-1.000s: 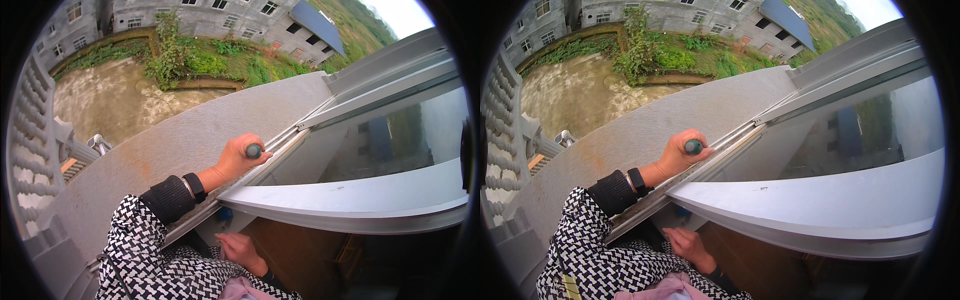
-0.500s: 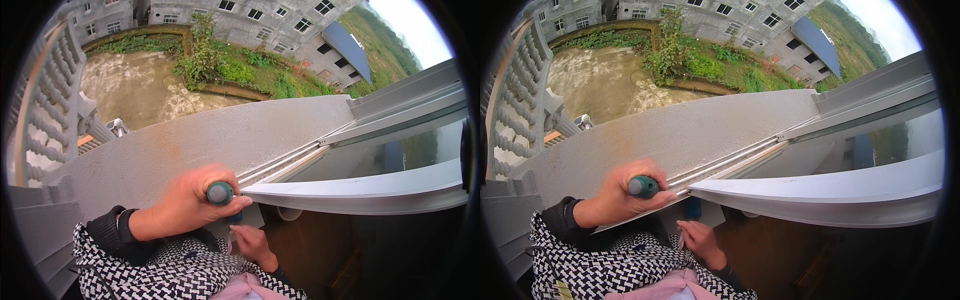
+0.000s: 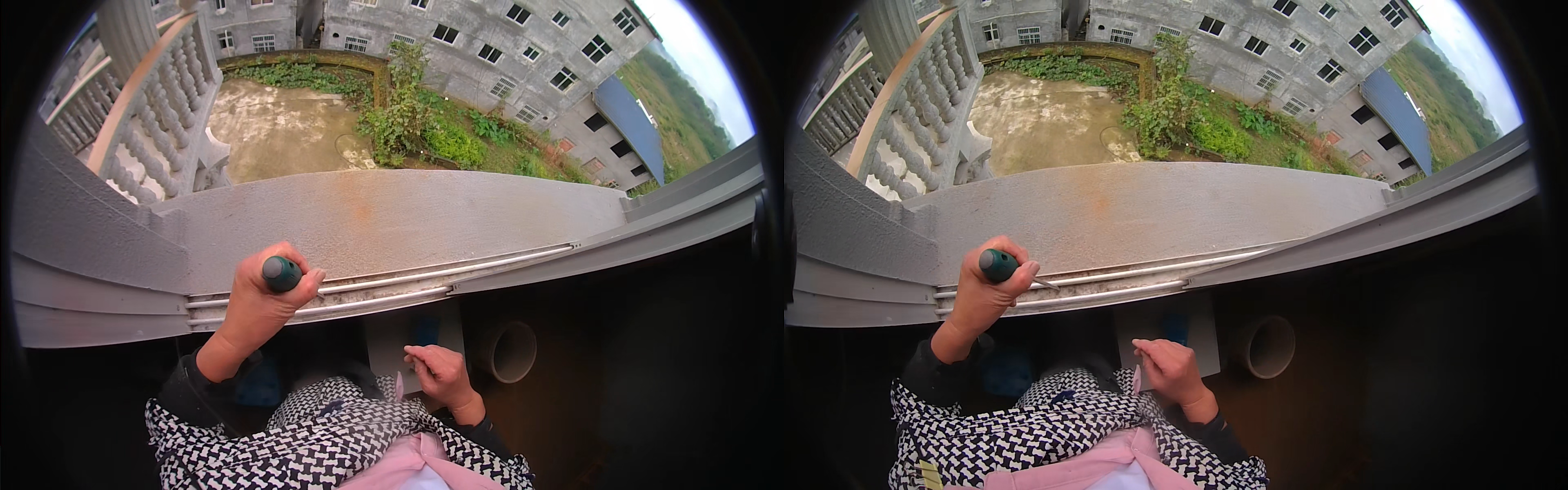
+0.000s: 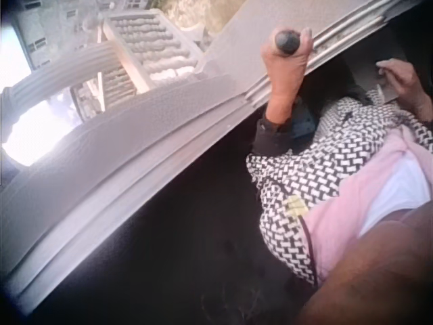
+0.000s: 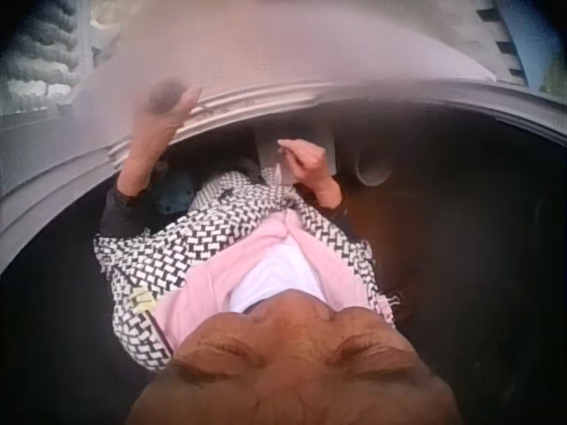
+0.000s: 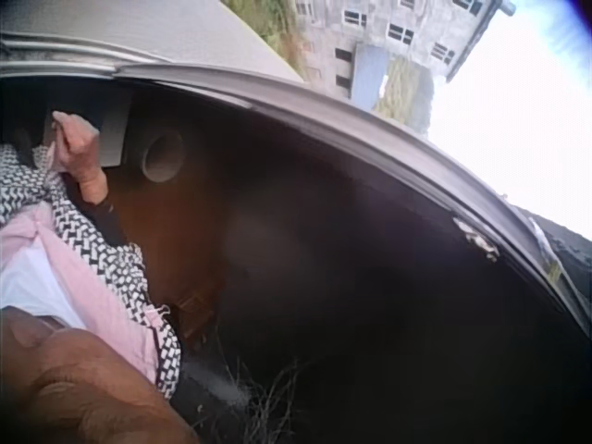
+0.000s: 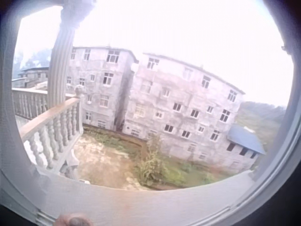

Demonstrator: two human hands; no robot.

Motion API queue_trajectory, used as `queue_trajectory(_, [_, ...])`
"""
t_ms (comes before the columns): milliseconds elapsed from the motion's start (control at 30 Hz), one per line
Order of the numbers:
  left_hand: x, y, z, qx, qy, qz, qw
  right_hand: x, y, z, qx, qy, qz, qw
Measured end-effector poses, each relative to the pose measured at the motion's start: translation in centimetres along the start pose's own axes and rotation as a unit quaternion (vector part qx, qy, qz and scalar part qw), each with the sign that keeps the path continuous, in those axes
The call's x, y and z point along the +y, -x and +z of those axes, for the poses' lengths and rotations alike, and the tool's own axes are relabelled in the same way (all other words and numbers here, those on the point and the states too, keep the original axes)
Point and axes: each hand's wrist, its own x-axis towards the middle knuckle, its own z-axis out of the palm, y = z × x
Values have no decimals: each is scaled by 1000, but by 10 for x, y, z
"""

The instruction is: The person uses a screwdriver to secure a window frame to the wall. They repeatedly insert and tighten screws along the frame's edge, adjusting the frame's position as needed.

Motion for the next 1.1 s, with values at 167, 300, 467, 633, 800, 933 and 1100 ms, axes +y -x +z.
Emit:
queue_trajectory(167, [13,43,31,52,-99,249,962,-12,-34,-3,-5,-65,-40,997])
queue_trajectory(300, [22,76,96,-5,-91,297,950,-30,-45,8,1,-71,-64,995])
queue_trajectory(467, [14,92,117,-3,-44,336,941,-19,-41,13,99,-118,-43,987])
queue_trajectory(633, [-41,115,66,9,-155,243,958,6,-74,11,110,44,90,989])
queue_trajectory(800, [-79,162,20,27,-211,98,972,-33,-96,64,-27,-135,55,989])
queue_trajectory(933, [-87,170,-6,72,-227,118,964,-46,-104,55,-51,-234,91,967])
queue_trajectory(1100, [-83,158,-45,185,-255,109,943,-28,-122,19,26,103,194,975])
